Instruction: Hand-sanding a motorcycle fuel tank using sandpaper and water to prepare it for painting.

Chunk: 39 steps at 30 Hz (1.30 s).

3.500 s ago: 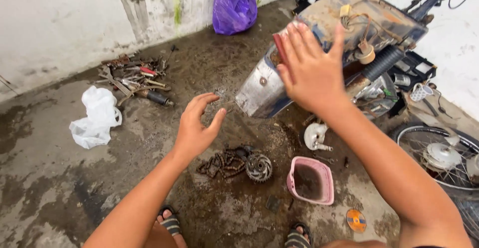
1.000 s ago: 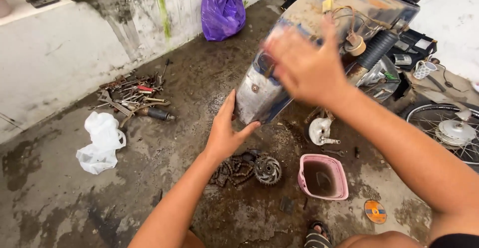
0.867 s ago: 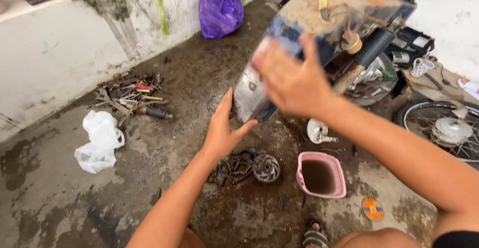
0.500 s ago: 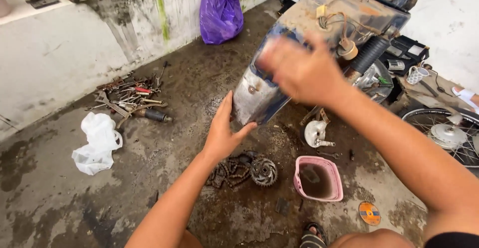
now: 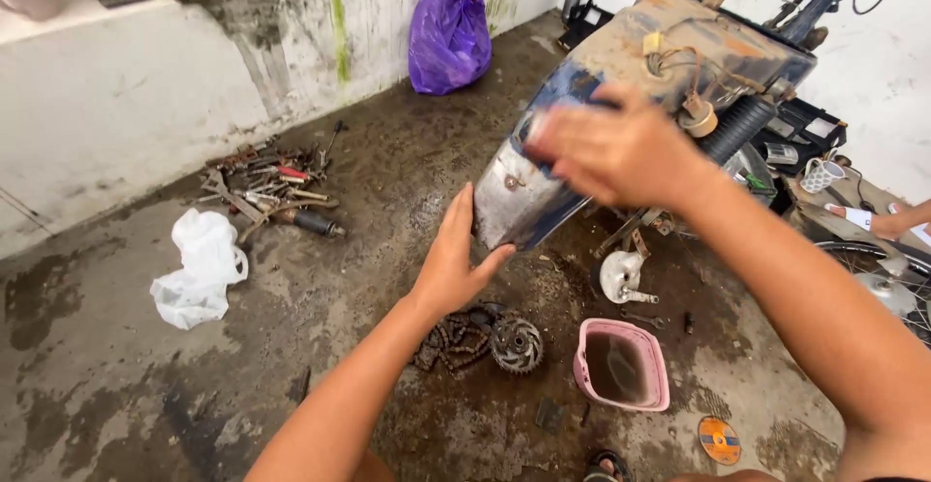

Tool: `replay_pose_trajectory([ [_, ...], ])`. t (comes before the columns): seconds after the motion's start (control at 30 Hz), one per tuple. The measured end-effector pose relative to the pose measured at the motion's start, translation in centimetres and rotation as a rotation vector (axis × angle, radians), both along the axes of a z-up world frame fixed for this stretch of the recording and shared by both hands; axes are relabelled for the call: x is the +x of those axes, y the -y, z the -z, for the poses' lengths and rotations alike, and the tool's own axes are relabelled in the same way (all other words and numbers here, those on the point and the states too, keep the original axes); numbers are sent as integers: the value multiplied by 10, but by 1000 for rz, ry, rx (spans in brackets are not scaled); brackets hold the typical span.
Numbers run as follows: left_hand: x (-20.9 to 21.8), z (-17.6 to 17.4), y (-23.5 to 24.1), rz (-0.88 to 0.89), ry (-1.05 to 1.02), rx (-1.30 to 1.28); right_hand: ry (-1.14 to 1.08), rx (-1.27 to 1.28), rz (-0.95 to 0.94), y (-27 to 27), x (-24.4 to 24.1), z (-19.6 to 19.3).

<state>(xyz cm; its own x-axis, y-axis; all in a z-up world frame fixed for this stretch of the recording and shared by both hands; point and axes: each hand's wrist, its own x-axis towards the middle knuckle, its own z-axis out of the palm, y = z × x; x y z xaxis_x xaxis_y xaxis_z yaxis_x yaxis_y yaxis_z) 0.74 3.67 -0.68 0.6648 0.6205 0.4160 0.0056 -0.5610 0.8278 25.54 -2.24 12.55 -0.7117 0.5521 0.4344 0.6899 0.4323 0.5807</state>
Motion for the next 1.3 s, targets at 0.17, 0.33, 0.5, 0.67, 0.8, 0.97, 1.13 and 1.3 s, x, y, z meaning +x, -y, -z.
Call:
replay_pose_trajectory([
  [0.17,10,6,1,-63,117,20,1,62,4,6,-9,9],
  [0.33,29,19,6,-181,164,45,34,196,136,-24,-41,21],
  [0.5,23,10,4,-129,98,-10,26,180,162,12,-38,30],
  [0.67,27,16,5,-201,126,130,-16,240,187,-14,-44,32],
  [0.8,30,19,1,-187,140,93,-7,202,235,16,-48,37],
  [0.97,36,16,11,-242,134,66,-21,208,261,-1,-52,42],
  [1.13,32,15,-10,-199,101,100,3,148,387,-2,-58,40],
  [1.3,35,20,-2,-252,183,132,-6,146,393,7,-52,46],
])
